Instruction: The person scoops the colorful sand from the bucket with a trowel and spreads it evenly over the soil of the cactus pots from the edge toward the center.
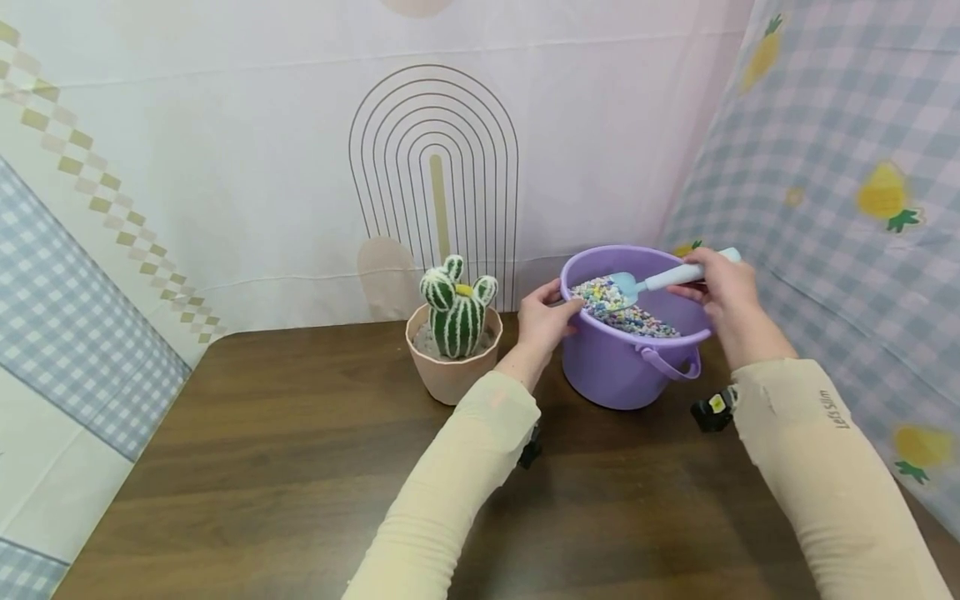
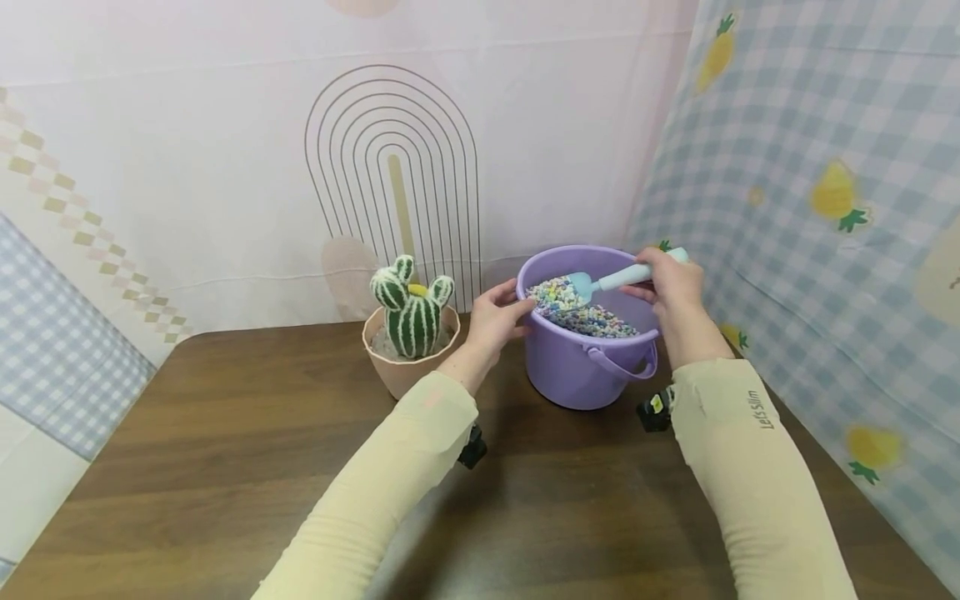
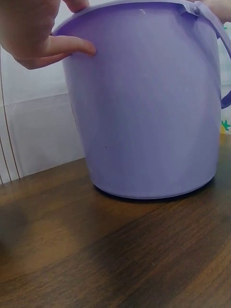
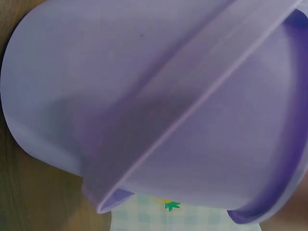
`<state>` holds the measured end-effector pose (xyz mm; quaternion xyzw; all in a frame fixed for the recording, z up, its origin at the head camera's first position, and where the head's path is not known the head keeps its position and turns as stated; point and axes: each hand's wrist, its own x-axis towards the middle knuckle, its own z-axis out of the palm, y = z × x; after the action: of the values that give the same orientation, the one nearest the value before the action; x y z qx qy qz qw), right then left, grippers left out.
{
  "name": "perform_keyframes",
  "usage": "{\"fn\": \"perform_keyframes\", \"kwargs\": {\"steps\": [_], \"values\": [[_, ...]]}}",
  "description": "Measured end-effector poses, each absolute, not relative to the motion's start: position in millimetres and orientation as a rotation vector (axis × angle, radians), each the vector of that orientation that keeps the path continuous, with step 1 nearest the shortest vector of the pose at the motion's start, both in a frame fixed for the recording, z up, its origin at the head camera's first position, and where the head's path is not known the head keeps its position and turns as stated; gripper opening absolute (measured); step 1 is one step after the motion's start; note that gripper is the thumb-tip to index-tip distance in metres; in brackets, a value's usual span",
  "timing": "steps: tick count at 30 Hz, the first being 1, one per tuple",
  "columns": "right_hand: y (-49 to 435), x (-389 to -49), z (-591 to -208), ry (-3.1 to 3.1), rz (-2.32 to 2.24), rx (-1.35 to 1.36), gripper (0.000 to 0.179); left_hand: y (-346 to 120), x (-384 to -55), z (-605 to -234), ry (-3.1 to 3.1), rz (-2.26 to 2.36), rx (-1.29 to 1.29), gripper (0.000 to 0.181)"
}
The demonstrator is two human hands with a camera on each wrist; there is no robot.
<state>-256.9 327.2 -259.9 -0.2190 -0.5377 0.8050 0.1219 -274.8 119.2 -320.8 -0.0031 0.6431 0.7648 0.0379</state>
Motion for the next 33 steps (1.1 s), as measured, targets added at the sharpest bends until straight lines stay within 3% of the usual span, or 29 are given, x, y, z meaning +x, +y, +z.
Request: {"fn": "perform_keyframes", "kwargs": {"steps": [25, 33], "values": [[362, -242, -260, -1.323, 2.471, -0.681, 0.014, 116, -267, -317, 2.175, 2.253, 0.068, 0.048], [365, -238, -261, -1.293, 2.462, -0.723, 0.016, 98, -256, -309, 2.490, 2.012, 0.281, 0.044]]}}
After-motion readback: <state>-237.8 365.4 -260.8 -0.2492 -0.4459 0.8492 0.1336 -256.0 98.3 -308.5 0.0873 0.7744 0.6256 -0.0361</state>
